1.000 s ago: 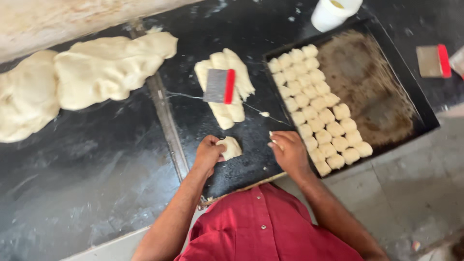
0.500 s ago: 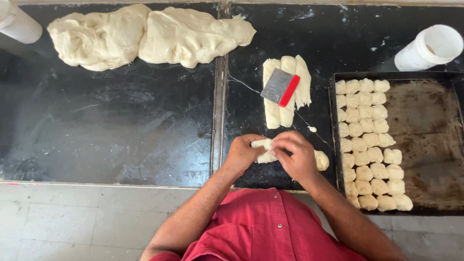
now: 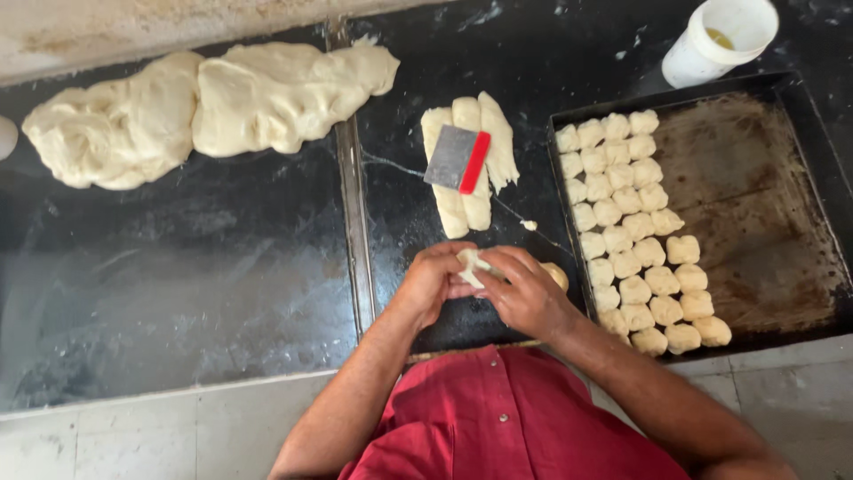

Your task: The person cuts strips of dough using a bench scraper and shapes them into small buns by hand, placing them in rows on a metal baking tray.

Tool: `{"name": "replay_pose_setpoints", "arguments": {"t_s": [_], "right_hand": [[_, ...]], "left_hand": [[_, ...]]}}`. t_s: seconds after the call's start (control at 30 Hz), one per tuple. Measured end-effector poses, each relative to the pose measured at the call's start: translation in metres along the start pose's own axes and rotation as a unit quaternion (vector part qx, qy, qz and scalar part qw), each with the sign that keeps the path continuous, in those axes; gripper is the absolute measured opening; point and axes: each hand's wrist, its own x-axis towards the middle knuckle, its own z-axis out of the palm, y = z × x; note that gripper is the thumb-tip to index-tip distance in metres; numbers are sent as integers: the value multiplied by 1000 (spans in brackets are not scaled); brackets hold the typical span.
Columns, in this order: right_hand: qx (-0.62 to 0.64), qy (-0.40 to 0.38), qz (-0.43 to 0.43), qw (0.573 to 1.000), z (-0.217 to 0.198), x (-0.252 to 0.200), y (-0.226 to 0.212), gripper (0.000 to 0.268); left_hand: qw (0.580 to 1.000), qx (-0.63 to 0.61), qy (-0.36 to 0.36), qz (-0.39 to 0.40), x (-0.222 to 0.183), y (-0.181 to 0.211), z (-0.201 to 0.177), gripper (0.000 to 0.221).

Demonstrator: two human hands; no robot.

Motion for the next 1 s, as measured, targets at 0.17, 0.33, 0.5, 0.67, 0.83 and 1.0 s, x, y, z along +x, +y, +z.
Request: {"name": "replay_pose_setpoints", "arguments": {"t_s": [0.17, 0.33, 0.5, 0.67, 0.83, 1.0], "right_hand": [[108, 81, 247, 960, 36, -4, -2, 33], [608, 116, 528, 581, 72, -17, 14, 29], [426, 108, 507, 741, 80, -22, 13, 25], [239, 33, 490, 838, 60, -1, 6, 14], [446, -165, 410, 778, 0, -11, 14, 14], [746, -63, 284, 599, -28, -39, 69, 9]], "left_hand": [[983, 146, -64, 94, -9, 3, -13, 35], [935, 297, 2, 192, -18, 27, -16, 29], [804, 438, 29, 400, -40, 43, -17, 57], [668, 605, 10, 434, -33, 27, -10, 45], [743, 572, 87, 335, -2, -11, -16, 26], [965, 256, 15, 62, 19, -27, -15, 31]]}}
